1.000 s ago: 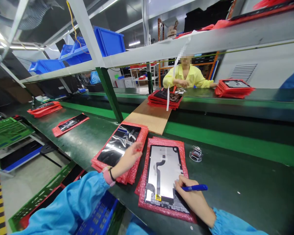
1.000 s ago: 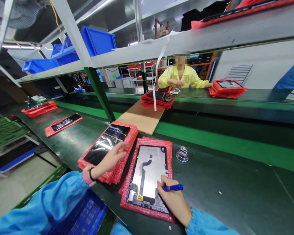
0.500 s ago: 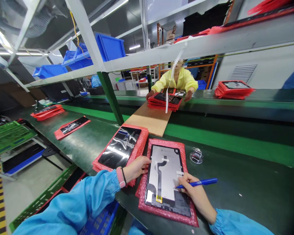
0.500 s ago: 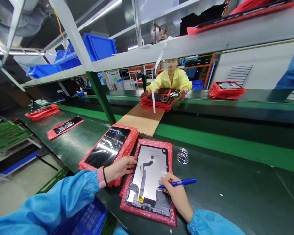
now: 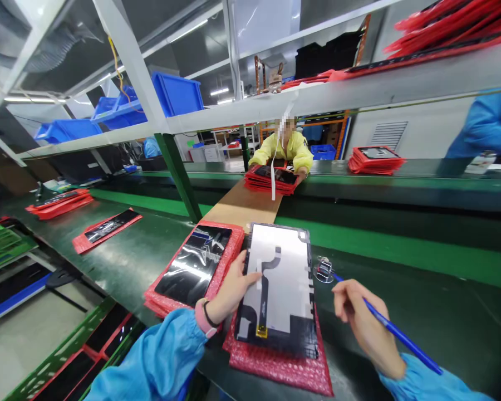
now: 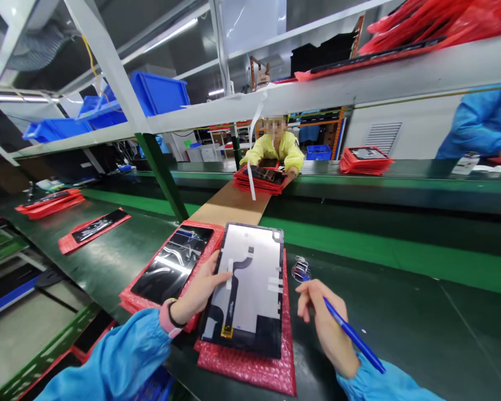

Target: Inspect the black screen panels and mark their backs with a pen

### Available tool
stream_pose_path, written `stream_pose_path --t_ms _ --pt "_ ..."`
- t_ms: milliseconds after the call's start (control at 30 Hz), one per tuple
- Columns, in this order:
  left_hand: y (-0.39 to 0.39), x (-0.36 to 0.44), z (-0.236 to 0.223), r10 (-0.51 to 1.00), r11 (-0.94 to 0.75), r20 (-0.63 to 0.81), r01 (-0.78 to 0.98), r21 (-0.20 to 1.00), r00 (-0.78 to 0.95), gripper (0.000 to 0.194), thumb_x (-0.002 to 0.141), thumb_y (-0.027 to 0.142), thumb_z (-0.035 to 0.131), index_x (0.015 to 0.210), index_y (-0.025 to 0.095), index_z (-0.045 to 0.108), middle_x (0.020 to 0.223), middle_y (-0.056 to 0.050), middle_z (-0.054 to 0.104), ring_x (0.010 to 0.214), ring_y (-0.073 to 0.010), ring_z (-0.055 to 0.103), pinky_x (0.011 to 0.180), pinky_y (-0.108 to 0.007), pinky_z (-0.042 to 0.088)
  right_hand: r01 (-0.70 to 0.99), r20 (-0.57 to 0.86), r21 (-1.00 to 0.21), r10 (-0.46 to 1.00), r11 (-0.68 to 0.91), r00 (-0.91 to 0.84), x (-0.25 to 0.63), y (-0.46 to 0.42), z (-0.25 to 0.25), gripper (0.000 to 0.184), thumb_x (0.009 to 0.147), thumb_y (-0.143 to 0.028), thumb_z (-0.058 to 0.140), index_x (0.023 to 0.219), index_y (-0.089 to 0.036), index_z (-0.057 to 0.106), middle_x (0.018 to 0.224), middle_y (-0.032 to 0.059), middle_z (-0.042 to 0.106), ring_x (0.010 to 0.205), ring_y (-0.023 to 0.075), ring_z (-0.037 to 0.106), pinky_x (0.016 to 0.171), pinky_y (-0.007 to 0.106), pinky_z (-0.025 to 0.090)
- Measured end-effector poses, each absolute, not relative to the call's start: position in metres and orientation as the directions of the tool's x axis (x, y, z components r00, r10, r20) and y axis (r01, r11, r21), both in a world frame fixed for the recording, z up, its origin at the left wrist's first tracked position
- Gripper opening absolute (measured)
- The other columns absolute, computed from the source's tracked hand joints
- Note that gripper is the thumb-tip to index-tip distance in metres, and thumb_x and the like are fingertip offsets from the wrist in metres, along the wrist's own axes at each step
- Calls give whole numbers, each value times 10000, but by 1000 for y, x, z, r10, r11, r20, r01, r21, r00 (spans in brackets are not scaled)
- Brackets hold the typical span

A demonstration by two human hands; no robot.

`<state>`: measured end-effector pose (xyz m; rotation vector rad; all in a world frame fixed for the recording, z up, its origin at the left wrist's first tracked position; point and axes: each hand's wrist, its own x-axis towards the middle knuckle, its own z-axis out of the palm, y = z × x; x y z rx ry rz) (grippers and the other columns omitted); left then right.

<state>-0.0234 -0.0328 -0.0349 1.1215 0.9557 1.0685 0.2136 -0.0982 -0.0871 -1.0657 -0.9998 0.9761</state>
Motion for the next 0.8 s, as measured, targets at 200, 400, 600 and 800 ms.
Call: stream_pose_path --t_ms 200,400,600,800 --pt "-33 -18 7 968 -95 143 -227 969 204 432 744 234 704 1152 200 566 1182 -58 670 1098 -257 617 933 -347 487 -82 233 -959 922 270 309 237 -92 -33 301 807 -436 652 1023 -227 627 826 57 729 682 179 662 587 279 544" --pt "-30 -7 21 956 -121 187 -276 953 228 423 761 251 707 1166 216 590 1150 -54 689 1050 -252 645 895 -335 520 -75 164 -981 975 177 147 228 -89 -8 362 750 -447 705 1025 -213 683 937 76 720 828 227 682 638 301 581" --pt "-27 1 33 953 -141 212 -306 942 214 402 770 243 704 1157 213 602 1137 -52 696 1034 -220 653 914 -318 510 9 218 -976 967 219 133 228 -86 4 163 757 -373 720 769 -212 700 711 -11 634 623 124 585 580 218 518" --pt "-20 8 39 931 -289 330 -238 927 157 379 782 252 702 1150 227 613 1088 -22 708 973 -175 668 835 -244 524 -73 197 -974 964 213 178 235 -76 10 218 755 -399 722 871 -214 717 804 19 706 710 159 648 630 239 539"
